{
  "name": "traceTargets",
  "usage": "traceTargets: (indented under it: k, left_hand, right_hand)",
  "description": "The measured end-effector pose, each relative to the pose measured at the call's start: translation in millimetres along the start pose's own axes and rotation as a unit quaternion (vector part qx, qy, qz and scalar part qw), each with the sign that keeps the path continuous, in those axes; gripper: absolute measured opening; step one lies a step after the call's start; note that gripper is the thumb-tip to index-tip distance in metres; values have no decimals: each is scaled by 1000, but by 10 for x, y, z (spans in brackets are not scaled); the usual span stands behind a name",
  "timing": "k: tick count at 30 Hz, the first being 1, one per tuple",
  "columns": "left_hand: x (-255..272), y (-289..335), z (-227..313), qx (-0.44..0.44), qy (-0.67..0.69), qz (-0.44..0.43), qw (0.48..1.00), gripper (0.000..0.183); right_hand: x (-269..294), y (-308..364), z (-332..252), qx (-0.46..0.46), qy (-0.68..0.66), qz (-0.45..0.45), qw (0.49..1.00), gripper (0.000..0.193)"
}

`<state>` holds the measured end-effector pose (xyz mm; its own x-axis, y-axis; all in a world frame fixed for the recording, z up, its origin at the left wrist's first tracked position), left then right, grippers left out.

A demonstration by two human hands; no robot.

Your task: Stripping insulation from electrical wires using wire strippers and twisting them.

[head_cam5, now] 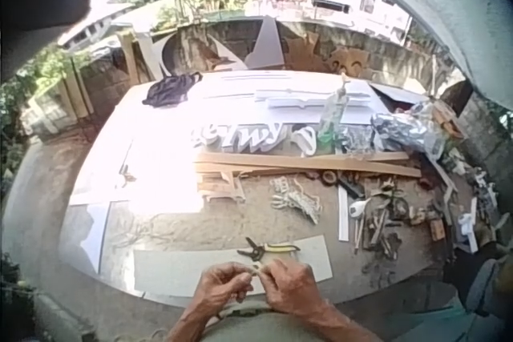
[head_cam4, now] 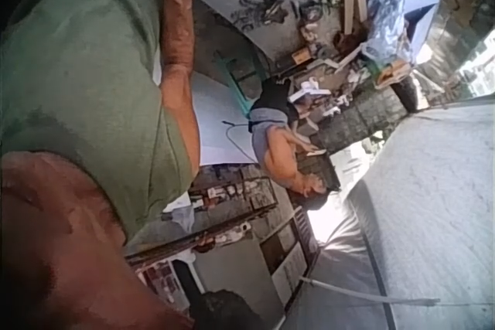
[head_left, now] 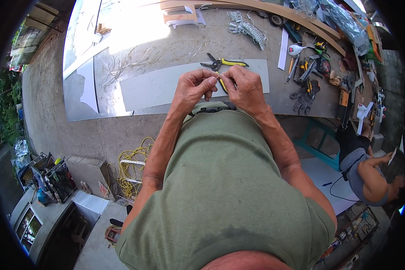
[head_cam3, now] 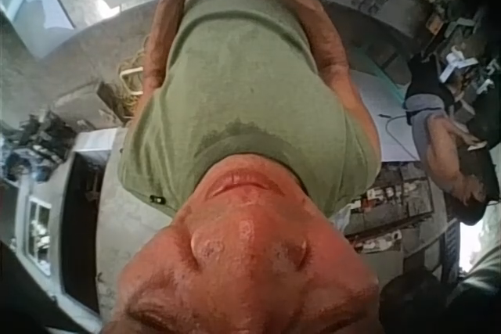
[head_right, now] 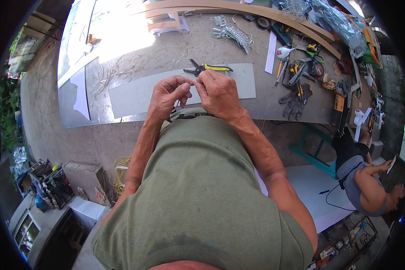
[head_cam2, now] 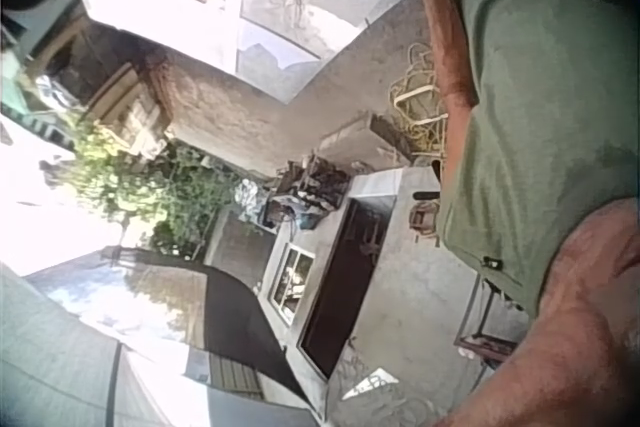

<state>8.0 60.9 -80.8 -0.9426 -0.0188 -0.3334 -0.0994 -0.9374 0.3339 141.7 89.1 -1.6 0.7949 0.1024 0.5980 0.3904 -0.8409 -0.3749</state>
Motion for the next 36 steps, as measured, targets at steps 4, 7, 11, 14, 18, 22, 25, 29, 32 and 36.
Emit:
traceTargets:
  k: [4,7,11,14,18,22,25,29,32,36]
  left_hand:
    - [60,-41,-14,-13,-21,14,1000,21]
    - [115,-56,-17,-9,-28,18,999,20]
    - [164,-35,6,-2,-93,58,994,19]
    - [377,-32,2,-22,-28,107,994,18]
    - [508,-23,110,-49,-16,145,988,14]
    - [537,-28,180,-58,-16,156,986,17]
    - [551,7,221,-69,-22,163,984,18]
    - [510,-4,264,-84,-18,157,984,18]
    - [468,9,319,-89,15,146,985,16]
    - [463,5,394,-93,21,145,985,16]
  right_hand:
    - [49,-30,-5,-22,-17,13,1000,14]
    - [-2,-12,140,-100,-90,-20,991,14]
    - [-213,91,587,-205,-156,-70,964,14]
    - [-365,203,958,-172,-22,-96,980,27]
    - [-712,467,1085,-54,266,-173,947,59]
    - [-896,559,1172,-23,298,-181,937,74]
    - [-933,458,1134,-18,331,-181,926,66]
    - [-1015,342,1226,-38,340,-260,903,49]
    - [-960,293,1255,-47,318,-275,906,43]
    - [-716,294,1349,-76,204,-185,958,37]
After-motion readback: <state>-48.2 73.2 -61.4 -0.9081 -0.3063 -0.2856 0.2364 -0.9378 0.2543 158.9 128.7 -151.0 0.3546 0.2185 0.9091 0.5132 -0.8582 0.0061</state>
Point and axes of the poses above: each hand's wrist, its own y-axis away from the middle knuckle, its own x-axis out of the back of the hand, z = x × y, the point moved 9 cm from there along -y, towards the middle knuckle, and after that the axes turned 3 degrees about z, right-handed, at the moved point
